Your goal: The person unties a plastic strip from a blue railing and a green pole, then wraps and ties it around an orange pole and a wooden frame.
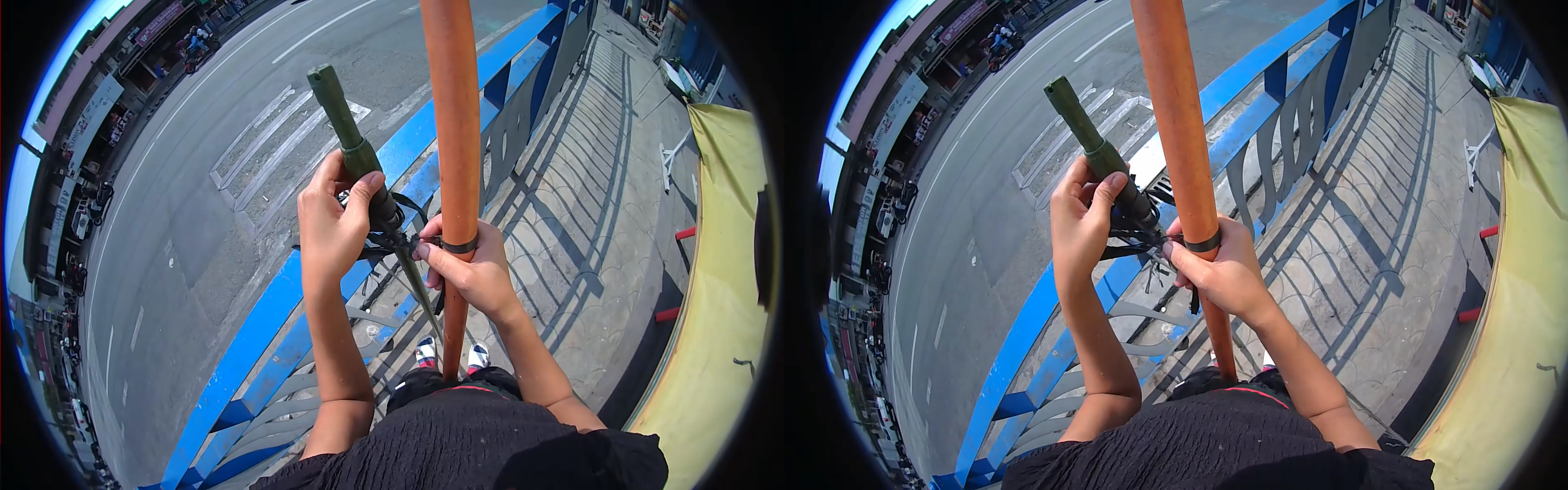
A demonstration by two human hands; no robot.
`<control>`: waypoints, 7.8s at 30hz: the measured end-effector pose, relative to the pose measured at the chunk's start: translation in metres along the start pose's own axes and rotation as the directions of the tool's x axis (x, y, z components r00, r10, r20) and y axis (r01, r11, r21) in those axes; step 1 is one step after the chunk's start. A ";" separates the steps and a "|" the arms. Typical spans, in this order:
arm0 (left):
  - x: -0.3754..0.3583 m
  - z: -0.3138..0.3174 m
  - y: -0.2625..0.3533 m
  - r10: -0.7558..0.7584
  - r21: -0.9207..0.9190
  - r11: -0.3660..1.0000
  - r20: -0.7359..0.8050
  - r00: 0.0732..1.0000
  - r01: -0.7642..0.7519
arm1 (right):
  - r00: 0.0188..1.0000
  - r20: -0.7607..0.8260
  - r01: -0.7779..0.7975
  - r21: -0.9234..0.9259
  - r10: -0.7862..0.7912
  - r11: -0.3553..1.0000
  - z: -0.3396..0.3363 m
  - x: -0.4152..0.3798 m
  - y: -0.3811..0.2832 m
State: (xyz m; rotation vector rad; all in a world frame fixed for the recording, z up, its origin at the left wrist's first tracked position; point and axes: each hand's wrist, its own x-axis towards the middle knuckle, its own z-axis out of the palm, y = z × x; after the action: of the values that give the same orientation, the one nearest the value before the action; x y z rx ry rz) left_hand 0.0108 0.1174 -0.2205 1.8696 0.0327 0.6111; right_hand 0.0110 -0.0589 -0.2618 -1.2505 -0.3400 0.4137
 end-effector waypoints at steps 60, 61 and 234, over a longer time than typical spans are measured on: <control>-0.217 0.043 -0.171 -0.516 -0.340 0.799 0.035 0.856 0.496 | 0.987 0.088 -0.051 -0.615 0.132 0.787 -0.019 -0.069 0.314; -0.225 0.048 -0.203 -0.537 -0.264 0.818 -0.034 0.843 0.511 | 0.971 0.071 -0.138 -0.610 0.227 0.780 -0.016 -0.065 0.303; 0.036 -0.112 -0.034 0.065 0.382 0.832 0.651 0.756 -0.401 | 0.416 0.895 0.860 -0.329 -0.163 0.390 -0.006 0.185 -0.026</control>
State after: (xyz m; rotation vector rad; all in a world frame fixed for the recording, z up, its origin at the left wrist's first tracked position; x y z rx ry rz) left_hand 0.0033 0.2395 -0.2085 2.5440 -0.5479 0.1199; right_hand 0.1795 0.0178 -0.2339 -1.6193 -1.8854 0.0912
